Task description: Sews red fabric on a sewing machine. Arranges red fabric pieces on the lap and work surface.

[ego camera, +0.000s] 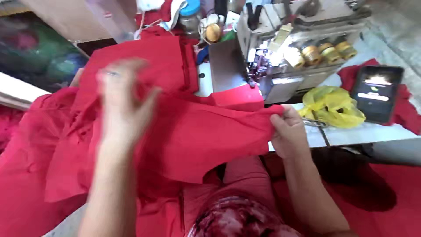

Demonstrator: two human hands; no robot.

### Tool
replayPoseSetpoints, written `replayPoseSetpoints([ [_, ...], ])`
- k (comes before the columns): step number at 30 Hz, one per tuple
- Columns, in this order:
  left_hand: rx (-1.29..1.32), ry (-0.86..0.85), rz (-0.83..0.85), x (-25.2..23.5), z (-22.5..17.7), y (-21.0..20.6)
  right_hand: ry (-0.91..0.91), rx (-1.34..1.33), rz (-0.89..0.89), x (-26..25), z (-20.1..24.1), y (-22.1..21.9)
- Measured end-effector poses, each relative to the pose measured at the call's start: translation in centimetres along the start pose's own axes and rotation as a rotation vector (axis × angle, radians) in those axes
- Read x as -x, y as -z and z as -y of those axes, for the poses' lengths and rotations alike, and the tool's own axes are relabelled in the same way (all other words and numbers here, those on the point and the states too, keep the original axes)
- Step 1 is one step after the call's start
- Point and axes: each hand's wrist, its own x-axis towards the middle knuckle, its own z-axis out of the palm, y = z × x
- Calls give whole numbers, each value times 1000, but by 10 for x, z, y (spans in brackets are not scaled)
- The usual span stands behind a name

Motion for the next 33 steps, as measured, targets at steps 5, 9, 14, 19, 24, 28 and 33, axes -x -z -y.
replayPoseSetpoints([
  [5,536,-99,391,-4,-123,-74,257,233,206,9,3,-8],
  [9,646,-113,382,-18,-132,-77,279,249,205,18,3,-11],
  [14,529,-95,309,-16,-117,-71,-9,321,395,71,-28,-13],
  [19,546,-115,250,-12,-108,-83,-190,129,356,110,-40,9],
  [24,454,-147,141,-45,-124,-101,-146,272,4,86,-23,25],
  [28,429,-61,181,-62,-114,-130,-272,403,-22,69,-23,34],
  [33,474,-14,187,-67,-97,-147,-235,415,31,73,-25,42],
])
